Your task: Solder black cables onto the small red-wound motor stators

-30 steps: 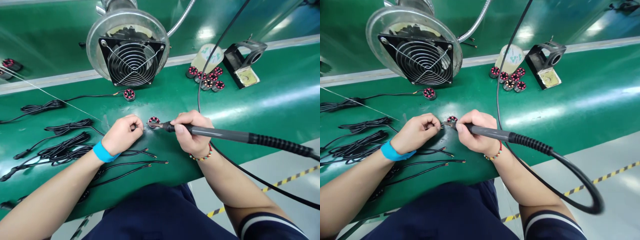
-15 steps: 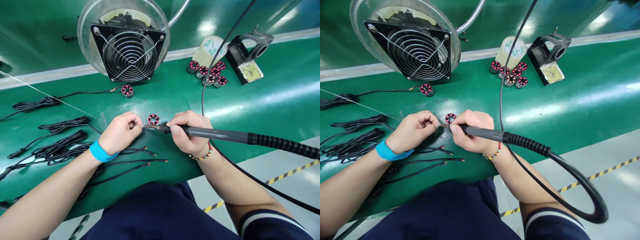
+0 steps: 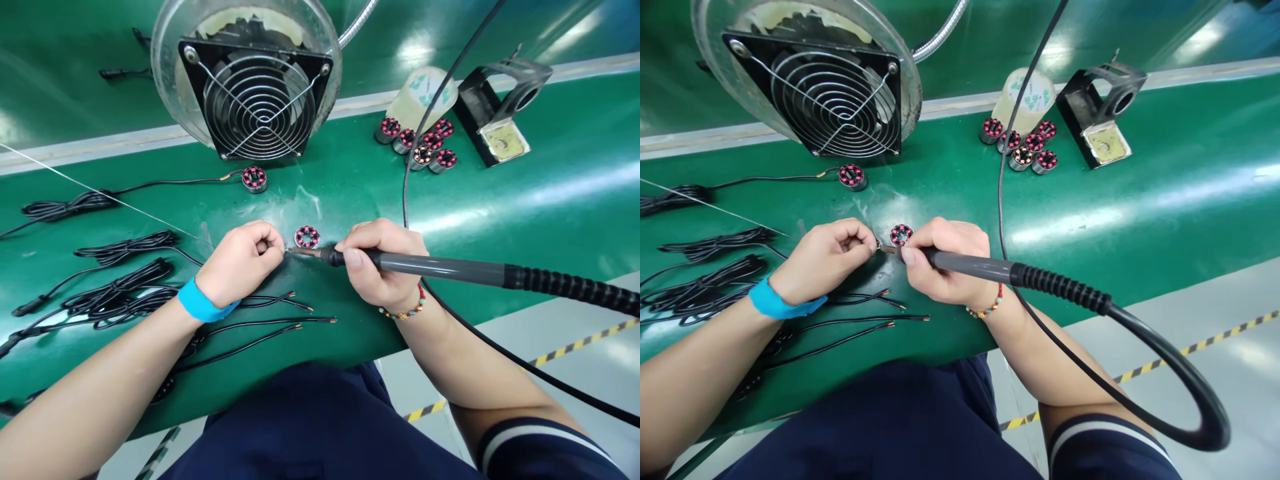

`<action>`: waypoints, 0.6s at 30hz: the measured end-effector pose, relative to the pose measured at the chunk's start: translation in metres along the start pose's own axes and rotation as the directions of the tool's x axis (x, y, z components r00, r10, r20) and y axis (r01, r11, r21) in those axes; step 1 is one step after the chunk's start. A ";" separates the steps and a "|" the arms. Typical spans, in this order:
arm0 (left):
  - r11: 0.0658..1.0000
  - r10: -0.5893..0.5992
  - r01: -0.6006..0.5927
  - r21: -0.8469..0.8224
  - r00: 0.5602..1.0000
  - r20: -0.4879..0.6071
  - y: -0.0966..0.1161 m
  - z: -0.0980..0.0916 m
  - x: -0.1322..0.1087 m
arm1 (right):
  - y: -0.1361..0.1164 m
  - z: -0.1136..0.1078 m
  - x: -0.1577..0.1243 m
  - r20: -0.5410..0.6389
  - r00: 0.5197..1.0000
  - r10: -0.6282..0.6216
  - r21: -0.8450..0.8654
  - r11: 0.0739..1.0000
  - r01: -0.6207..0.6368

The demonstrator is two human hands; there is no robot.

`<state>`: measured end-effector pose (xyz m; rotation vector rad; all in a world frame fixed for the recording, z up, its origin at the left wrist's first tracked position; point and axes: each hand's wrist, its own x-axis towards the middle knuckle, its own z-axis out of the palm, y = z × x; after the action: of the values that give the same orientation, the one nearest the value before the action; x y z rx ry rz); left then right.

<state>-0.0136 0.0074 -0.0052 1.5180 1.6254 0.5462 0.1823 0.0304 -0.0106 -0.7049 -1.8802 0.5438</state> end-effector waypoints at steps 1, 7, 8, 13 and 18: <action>1.000 0.000 0.000 0.002 1.000 0.001 0.000 0.000 0.000 | 0.000 0.000 0.000 -0.003 1.000 0.000 0.001 1.000 0.000; 1.000 0.003 -0.003 0.014 1.000 0.007 0.000 0.001 0.001 | 0.002 0.001 -0.001 -0.057 0.998 0.006 -0.044 0.999 -0.008; 1.000 0.000 0.000 0.012 1.000 0.007 0.000 0.001 0.001 | 0.002 0.001 0.000 -0.045 0.999 0.018 -0.063 0.998 -0.021; 1.000 -0.010 0.010 0.010 1.000 0.007 0.002 0.000 0.001 | 0.001 0.004 0.001 0.144 0.980 0.135 -0.053 0.990 -0.129; 1.000 0.003 -0.003 0.017 1.000 0.001 0.002 -0.001 0.002 | 0.003 0.011 -0.002 0.272 0.932 0.241 -0.025 0.969 -0.244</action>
<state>-0.0131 0.0096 -0.0039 1.5329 1.6315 0.5343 0.1732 0.0303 -0.0180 -0.9010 -2.0551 0.8437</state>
